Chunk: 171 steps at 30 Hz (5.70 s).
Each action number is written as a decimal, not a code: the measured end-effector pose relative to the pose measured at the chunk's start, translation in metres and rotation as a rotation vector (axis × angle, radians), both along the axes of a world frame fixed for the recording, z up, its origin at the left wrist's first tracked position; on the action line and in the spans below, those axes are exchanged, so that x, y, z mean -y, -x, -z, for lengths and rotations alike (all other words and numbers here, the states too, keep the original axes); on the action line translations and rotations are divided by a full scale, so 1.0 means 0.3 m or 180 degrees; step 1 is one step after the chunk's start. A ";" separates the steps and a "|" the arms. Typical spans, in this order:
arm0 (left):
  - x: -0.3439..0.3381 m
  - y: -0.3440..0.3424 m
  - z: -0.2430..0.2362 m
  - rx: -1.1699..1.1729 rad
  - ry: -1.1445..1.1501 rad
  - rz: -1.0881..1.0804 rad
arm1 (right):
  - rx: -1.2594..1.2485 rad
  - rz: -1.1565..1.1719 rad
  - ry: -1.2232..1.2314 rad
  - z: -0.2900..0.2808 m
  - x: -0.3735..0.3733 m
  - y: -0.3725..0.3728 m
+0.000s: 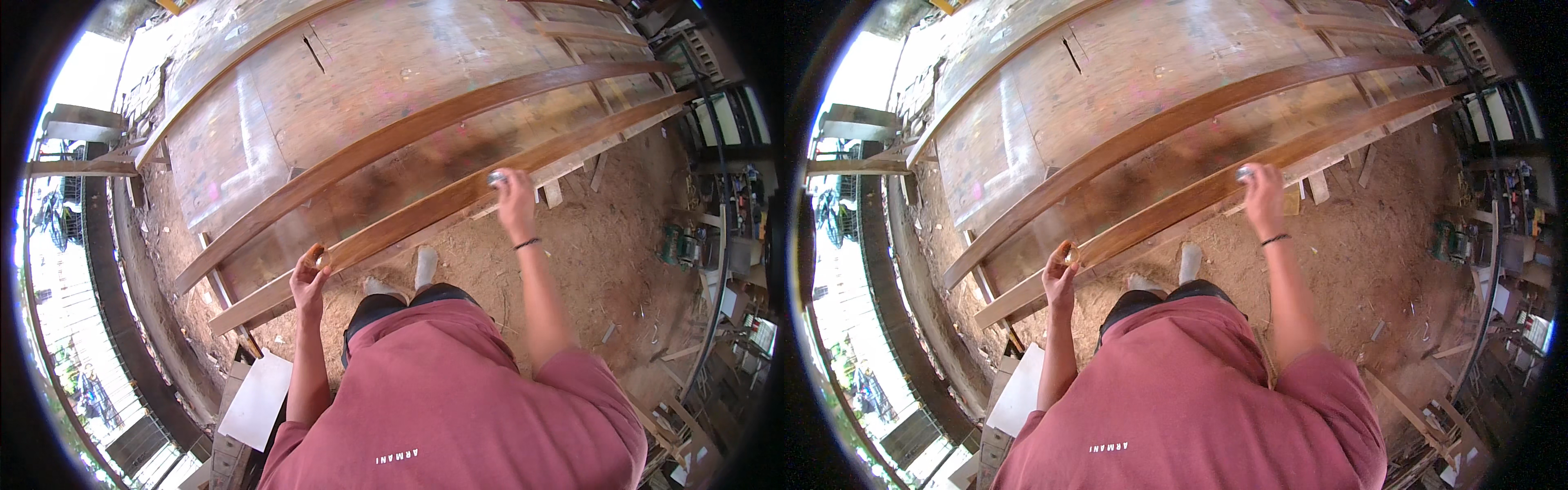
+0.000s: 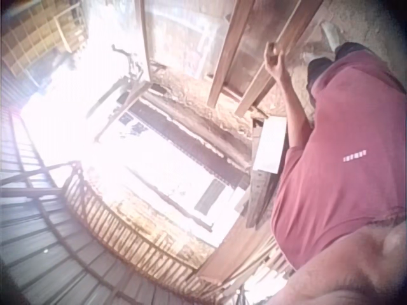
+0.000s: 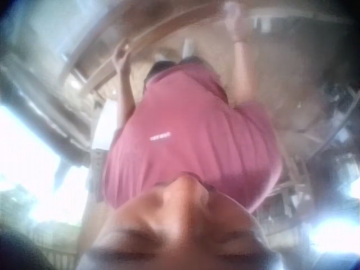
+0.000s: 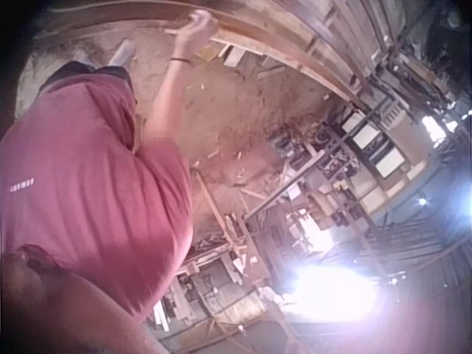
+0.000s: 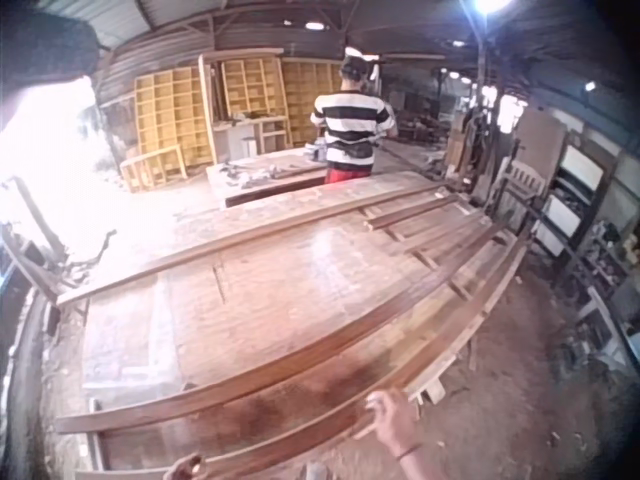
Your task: The person applies a liquid finish to long wooden boards using a small cloth pad held by hand, dipping the pad into a small container of finish as they work along the length of each board.
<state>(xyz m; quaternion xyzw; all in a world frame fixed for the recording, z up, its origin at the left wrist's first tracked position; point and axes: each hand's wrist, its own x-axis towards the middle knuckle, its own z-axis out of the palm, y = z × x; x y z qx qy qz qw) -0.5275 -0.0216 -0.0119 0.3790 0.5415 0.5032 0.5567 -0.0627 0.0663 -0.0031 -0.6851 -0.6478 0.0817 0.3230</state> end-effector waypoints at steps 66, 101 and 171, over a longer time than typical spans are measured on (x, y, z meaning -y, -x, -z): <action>0.210 0.668 0.035 0.0683 0.0271 0.0260 | 0.0340 -0.0614 0.0120 0.051 0.250 1.086; 0.199 0.752 0.068 0.0875 0.0291 0.0383 | -0.0014 -0.1071 0.0140 0.053 0.378 1.319; -0.031 0.091 -0.033 0.0194 0.0464 0.0683 | -0.0423 0.0793 -0.0027 0.123 0.185 0.377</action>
